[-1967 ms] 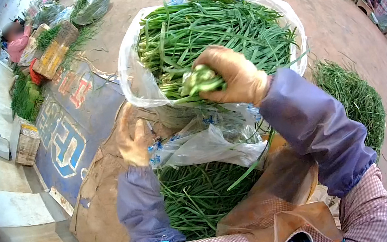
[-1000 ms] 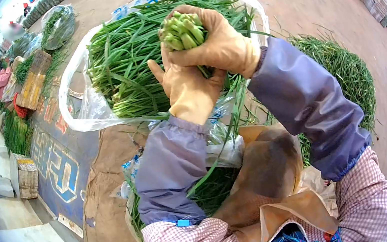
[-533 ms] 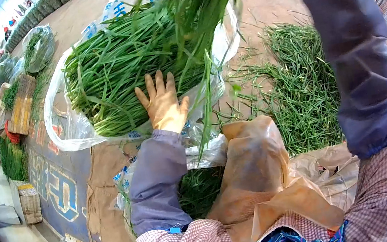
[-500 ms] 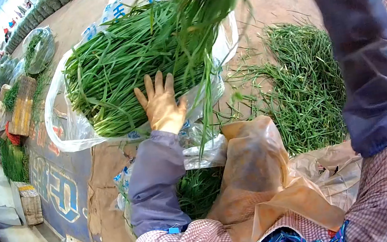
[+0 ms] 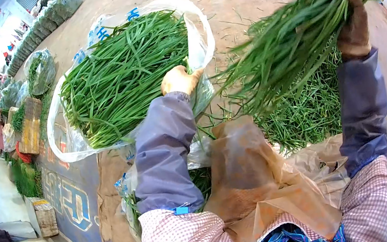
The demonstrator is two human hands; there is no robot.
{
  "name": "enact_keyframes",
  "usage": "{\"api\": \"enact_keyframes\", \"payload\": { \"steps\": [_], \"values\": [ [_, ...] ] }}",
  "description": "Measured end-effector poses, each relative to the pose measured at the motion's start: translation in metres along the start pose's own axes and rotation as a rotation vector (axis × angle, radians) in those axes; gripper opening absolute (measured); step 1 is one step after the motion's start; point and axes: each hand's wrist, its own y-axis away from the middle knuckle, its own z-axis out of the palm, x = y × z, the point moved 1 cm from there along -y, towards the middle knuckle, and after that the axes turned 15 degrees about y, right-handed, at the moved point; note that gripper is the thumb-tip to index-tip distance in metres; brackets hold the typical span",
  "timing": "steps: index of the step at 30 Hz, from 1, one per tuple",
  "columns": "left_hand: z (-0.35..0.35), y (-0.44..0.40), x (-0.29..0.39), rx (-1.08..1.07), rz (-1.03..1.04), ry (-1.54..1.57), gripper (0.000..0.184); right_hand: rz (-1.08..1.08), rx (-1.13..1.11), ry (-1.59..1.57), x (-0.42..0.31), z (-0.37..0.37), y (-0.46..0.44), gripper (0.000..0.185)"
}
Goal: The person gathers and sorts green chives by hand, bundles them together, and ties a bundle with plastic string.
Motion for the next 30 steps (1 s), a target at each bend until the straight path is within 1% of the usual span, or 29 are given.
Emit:
{"api": "enact_keyframes", "payload": {
  "steps": [1,2,4,6,7,8,9,10,12,13,14,15,16,17,18,19,20,21,22,23,24,25,27,29,30],
  "values": [
    [0.007,0.001,-0.002,0.041,-0.010,0.032,0.058,0.016,0.051,0.023,0.006,-0.008,0.011,0.049],
    [0.003,0.005,0.002,0.013,-0.062,0.062,0.056,0.029,0.106,0.042,0.013,-0.015,0.021,0.048],
    [0.014,-0.006,-0.033,0.024,-0.084,0.280,0.050,0.167,0.058,-0.114,0.022,-0.037,0.041,0.048],
    [-0.005,0.014,-0.040,0.175,0.042,0.439,0.043,0.144,-0.015,-0.072,0.026,-0.045,0.056,0.041],
    [-0.015,0.018,-0.047,0.225,0.097,0.463,0.044,0.144,0.019,-0.018,0.026,-0.044,0.065,0.040],
    [-0.028,0.027,-0.039,0.279,0.158,0.484,0.044,0.140,0.054,0.032,0.029,-0.043,0.074,0.039],
    [-0.035,0.040,-0.028,0.348,0.173,0.639,0.047,0.158,0.021,0.048,0.032,-0.045,0.079,0.041],
    [-0.043,0.042,-0.021,0.377,0.195,0.715,0.050,0.124,0.001,0.033,0.037,-0.041,0.084,0.040],
    [-0.057,0.049,0.017,0.398,0.580,0.889,0.042,0.148,-0.023,0.038,0.030,-0.022,0.089,0.041],
    [-0.062,0.056,0.050,0.353,0.709,0.791,0.046,0.138,-0.071,0.061,0.030,-0.015,0.091,0.044],
    [-0.059,0.071,0.088,0.280,0.753,0.767,0.049,0.122,-0.118,0.086,0.028,-0.007,0.091,0.047],
    [-0.057,0.086,0.126,0.204,0.797,0.744,0.053,0.107,-0.160,0.053,0.016,0.010,0.091,0.046],
    [-0.047,0.099,0.153,0.144,0.835,0.744,0.052,0.057,-0.142,0.054,0.011,0.024,0.091,0.040],
    [-0.036,0.112,0.181,0.082,0.871,0.745,0.051,0.049,-0.085,-0.036,0.000,0.038,0.091,0.040],
    [-0.029,0.112,0.196,0.152,1.043,0.631,0.048,0.045,-0.053,-0.037,-0.020,0.051,0.090,0.039],
    [-0.021,0.112,0.211,0.239,1.208,0.517,0.045,-0.065,-0.118,-0.099,-0.026,0.054,0.084,0.037],
    [-0.022,0.119,0.228,0.052,1.204,0.682,0.047,-0.067,-0.026,-0.210,-0.036,0.066,0.086,0.033],
    [-0.031,0.131,0.247,-0.287,1.085,1.014,0.050,-0.088,-0.051,-0.261,-0.042,0.066,0.083,0.029],
    [-0.039,0.141,0.261,-0.513,0.960,1.221,0.053,-0.115,-0.081,-0.316,-0.047,0.064,0.077,0.026],
    [-0.048,0.148,0.275,-0.601,0.913,1.289,0.057,-0.207,-0.141,-0.430,-0.054,0.065,0.075,0.020],
    [-0.050,0.147,0.284,-0.548,0.863,1.388,0.049,-0.246,-0.201,-0.509,-0.064,0.068,0.073,0.021],
    [-0.064,0.157,0.291,-0.627,0.891,1.305,0.047,-0.268,-0.257,-0.582,-0.074,0.073,0.074,0.022],
    [-0.089,0.182,0.293,-0.698,0.879,1.209,0.051,-0.273,-0.319,-0.712,-0.085,0.085,0.076,0.024],
    [-0.104,0.201,0.290,-0.715,0.771,1.071,0.055,-0.174,-0.245,-0.823,-0.084,0.092,0.088,0.026],
    [-0.101,0.199,0.288,-0.679,0.666,0.944,0.050,-0.162,-0.169,-0.895,-0.077,0.099,0.097,0.024]
  ]
}}
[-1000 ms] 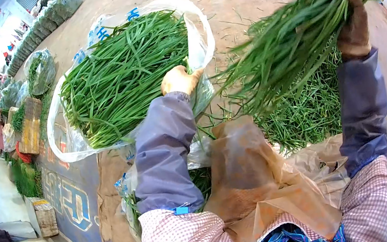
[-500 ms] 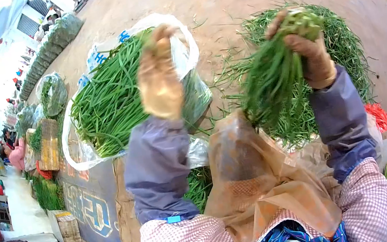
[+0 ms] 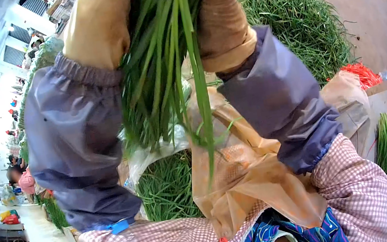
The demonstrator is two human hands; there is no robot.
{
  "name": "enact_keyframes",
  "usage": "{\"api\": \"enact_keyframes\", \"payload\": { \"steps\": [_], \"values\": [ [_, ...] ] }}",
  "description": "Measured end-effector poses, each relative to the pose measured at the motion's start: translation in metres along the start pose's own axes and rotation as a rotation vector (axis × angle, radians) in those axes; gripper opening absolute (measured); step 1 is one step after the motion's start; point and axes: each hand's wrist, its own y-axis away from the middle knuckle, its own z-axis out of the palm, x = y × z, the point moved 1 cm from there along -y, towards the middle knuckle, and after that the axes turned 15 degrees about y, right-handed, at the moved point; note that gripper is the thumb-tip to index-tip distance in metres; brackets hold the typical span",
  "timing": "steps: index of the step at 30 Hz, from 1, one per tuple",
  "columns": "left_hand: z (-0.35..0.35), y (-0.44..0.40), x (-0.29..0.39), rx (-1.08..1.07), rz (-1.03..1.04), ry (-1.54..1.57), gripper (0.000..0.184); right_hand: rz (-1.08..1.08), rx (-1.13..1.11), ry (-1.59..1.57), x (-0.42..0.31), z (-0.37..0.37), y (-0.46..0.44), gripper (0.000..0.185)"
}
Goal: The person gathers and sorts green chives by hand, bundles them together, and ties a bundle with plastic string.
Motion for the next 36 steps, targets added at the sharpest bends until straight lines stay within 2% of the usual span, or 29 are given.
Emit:
{"api": "enact_keyframes", "payload": {
  "steps": [1,2,3,4,5,6,7,8,9,10,12,13,14,17,20,21,24,25,26,28,30,32,33,34,36],
  "values": [
    [-0.001,0.000,-0.003,0.042,-0.125,-0.101,0.045,-0.027,0.077,-0.065,0.007,0.000,0.012,0.022],
    [-0.005,-0.004,-0.009,0.144,-0.328,-0.126,0.032,0.237,0.047,-0.167,0.004,-0.003,0.031,0.025],
    [-0.017,0.010,-0.037,0.136,-0.364,0.194,0.029,0.292,0.100,-0.208,0.004,-0.010,0.050,0.028],
    [-0.022,0.019,-0.065,0.269,-0.424,0.173,0.036,0.346,0.159,-0.248,0.008,-0.020,0.072,0.032],
    [-0.023,0.035,-0.076,0.132,-0.637,0.373,0.050,0.396,0.217,-0.282,0.013,-0.032,0.093,0.035],
    [-0.023,0.048,-0.091,0.103,-0.545,0.127,0.068,0.444,0.278,-0.311,0.016,-0.047,0.111,0.038],
    [-0.023,0.059,-0.115,0.073,-0.549,0.085,0.084,0.497,0.282,-0.315,0.017,-0.065,0.128,0.041],
    [-0.036,0.070,-0.167,0.086,-0.498,0.225,0.088,0.550,0.293,-0.318,0.017,-0.084,0.146,0.043],
    [-0.004,0.080,-0.165,-0.035,-0.588,0.435,0.086,0.534,0.356,-0.328,0.013,-0.102,0.159,0.045],
    [-0.001,0.096,-0.187,-0.090,-0.645,0.544,0.078,0.494,0.462,-0.275,0.012,-0.116,0.169,0.045],
    [0.015,0.120,-0.208,-0.126,-0.716,0.715,0.077,0.582,0.448,-0.252,-0.011,-0.140,0.186,0.046],
    [0.023,0.132,-0.219,-0.141,-0.755,0.797,0.077,0.539,0.544,-0.181,-0.018,-0.155,0.195,0.048],
    [0.028,0.135,-0.233,-0.164,-0.768,0.899,0.082,0.541,0.488,-0.197,-0.026,-0.169,0.201,0.050],
    [0.043,0.137,-0.231,-0.174,-0.776,0.767,0.111,0.518,0.488,-0.207,-0.040,-0.190,0.218,0.048],
    [0.043,0.150,-0.248,-0.119,-0.740,0.949,0.102,0.488,0.498,-0.186,-0.036,-0.206,0.227,0.044],
    [0.043,0.156,-0.252,-0.023,-0.758,0.890,0.111,0.502,0.505,-0.175,-0.034,-0.210,0.233,0.043],
    [0.059,0.161,-0.232,0.066,-0.797,0.805,0.115,0.549,0.591,-0.159,-0.028,-0.205,0.241,0.044],
    [0.065,0.159,-0.230,0.089,-0.752,0.786,0.115,0.566,0.584,-0.108,-0.027,-0.200,0.240,0.042],
    [0.071,0.158,-0.227,0.158,-0.703,0.764,0.112,0.580,0.717,-0.137,-0.022,-0.203,0.242,0.038],
    [0.068,0.161,-0.228,0.223,-0.785,0.791,0.110,0.632,0.872,-0.174,-0.034,-0.194,0.243,0.038],
    [0.065,0.157,-0.230,0.231,-0.761,0.787,0.107,0.657,0.997,-0.182,-0.045,-0.186,0.248,0.040],
    [0.061,0.149,-0.235,0.220,-0.751,0.744,0.104,0.712,0.988,0.028,-0.050,-0.176,0.255,0.048],
    [0.061,0.145,-0.237,0.211,-0.757,0.710,0.101,0.673,0.770,-0.097,-0.057,-0.159,0.253,0.048],
    [0.061,0.141,-0.240,0.205,-0.764,0.673,0.099,0.762,0.908,-0.069,-0.058,-0.150,0.254,0.047],
    [0.062,0.130,-0.248,0.176,-0.819,0.628,0.086,0.863,1.004,-0.253,-0.049,-0.135,0.247,0.043]
  ]
}}
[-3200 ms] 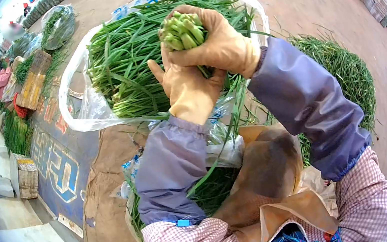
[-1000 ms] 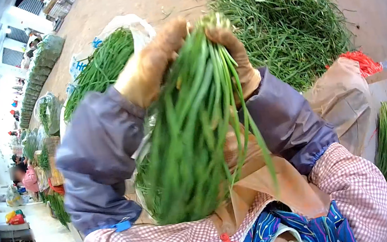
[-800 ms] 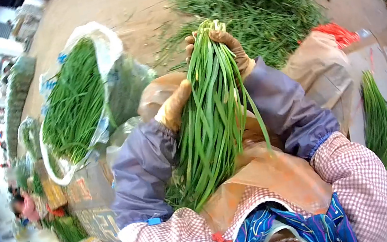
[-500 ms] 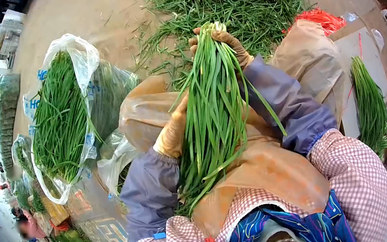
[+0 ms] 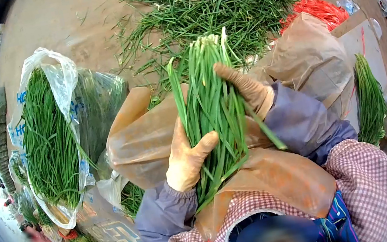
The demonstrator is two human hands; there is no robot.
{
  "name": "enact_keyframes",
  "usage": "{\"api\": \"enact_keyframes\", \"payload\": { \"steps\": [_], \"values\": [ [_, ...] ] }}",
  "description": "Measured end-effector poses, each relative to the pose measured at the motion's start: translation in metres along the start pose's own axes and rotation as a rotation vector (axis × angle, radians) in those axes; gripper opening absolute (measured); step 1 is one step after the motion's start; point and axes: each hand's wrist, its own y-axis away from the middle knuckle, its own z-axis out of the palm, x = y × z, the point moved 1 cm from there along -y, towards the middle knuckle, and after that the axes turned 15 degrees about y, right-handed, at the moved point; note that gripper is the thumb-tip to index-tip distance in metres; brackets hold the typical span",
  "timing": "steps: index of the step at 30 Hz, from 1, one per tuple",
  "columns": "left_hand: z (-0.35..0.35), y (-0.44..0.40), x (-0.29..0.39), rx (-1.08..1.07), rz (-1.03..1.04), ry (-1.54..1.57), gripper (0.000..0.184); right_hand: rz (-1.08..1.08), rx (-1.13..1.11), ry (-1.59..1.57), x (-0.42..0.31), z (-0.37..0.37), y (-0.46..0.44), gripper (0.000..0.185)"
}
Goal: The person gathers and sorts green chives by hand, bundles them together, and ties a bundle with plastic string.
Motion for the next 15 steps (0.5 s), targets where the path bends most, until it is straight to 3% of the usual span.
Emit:
{"api": "enact_keyframes", "payload": {
  "steps": [2,4,8,12,15],
  "values": [
    [0.000,-0.016,0.006,0.022,-0.050,-0.059,0.073,0.060,0.044,-0.017,0.016,0.008,-0.011,0.039],
    [-0.006,-0.036,0.014,0.120,-0.277,-0.028,0.059,-0.027,0.046,0.059,0.033,-0.008,-0.044,0.037],
    [-0.016,-0.068,0.039,0.212,-0.536,-0.072,0.044,0.129,0.115,-0.081,0.046,-0.026,-0.081,0.043],
    [-0.059,-0.136,0.031,0.263,-0.815,-0.160,0.079,0.243,0.271,-0.049,0.060,-0.079,-0.125,0.058],
    [-0.099,-0.188,0.000,0.291,-0.832,-0.236,0.072,0.247,0.320,0.026,0.081,-0.140,-0.171,0.067]
  ]
}}
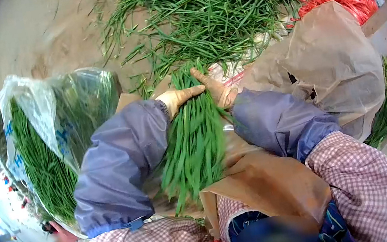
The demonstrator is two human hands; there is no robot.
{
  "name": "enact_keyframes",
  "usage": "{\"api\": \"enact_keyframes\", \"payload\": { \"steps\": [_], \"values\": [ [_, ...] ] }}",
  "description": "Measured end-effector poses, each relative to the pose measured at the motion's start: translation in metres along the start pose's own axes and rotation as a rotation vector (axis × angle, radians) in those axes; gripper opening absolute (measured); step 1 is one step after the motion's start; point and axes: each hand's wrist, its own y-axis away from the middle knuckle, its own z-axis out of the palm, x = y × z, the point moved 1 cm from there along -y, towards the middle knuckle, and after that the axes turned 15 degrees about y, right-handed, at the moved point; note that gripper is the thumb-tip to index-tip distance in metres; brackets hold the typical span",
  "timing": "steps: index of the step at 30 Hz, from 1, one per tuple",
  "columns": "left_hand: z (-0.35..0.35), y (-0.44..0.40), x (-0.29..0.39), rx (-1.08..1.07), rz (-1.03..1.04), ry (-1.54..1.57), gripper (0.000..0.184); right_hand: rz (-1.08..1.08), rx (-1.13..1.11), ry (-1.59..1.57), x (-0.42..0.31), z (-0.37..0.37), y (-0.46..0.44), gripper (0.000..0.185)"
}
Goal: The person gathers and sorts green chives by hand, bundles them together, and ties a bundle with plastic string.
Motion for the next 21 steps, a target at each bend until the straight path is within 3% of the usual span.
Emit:
{"api": "enact_keyframes", "payload": {
  "steps": [1,3,4,6,8,10,13,14,15,18,21],
  "values": [
    [0.002,-0.009,0.004,-0.029,-0.010,-0.006,0.069,-0.039,0.045,0.058,0.007,-0.020,-0.021,0.067],
    [-0.002,-0.026,-0.003,-0.043,-0.151,0.074,0.064,-0.015,-0.213,-0.125,0.020,-0.032,-0.036,0.067],
    [-0.011,-0.033,-0.004,-0.023,-0.264,0.147,0.061,0.031,-0.171,-0.111,0.000,-0.014,-0.006,0.066],
    [-0.017,-0.030,-0.001,-0.069,-0.051,-0.028,0.066,0.078,-0.185,-0.115,-0.018,0.002,0.006,0.066],
    [-0.009,-0.014,0.002,0.104,0.120,-0.244,0.072,0.027,-0.221,-0.042,-0.031,0.016,0.014,0.061],
    [0.008,0.010,0.007,0.335,0.226,-0.460,0.083,0.131,-0.344,-0.123,-0.043,0.034,0.033,0.045],
    [0.014,0.048,0.003,0.321,0.567,-0.596,0.088,-0.444,-0.137,-0.071,-0.048,0.064,0.047,0.035],
    [0.033,0.079,0.006,0.333,0.570,-0.491,0.109,-0.546,-0.119,-0.046,-0.056,0.075,0.061,0.034],
    [0.034,0.087,-0.004,0.118,0.710,-0.159,0.098,-0.674,-0.127,-0.044,-0.062,0.087,0.077,0.034],
    [0.042,0.124,-0.025,-0.103,0.902,0.072,0.092,-0.885,-0.172,-0.073,-0.065,0.116,0.116,0.039],
    [0.024,0.139,-0.062,0.040,0.960,-0.052,0.096,-0.876,-0.210,-0.061,-0.050,0.133,0.156,0.033]
  ]
}}
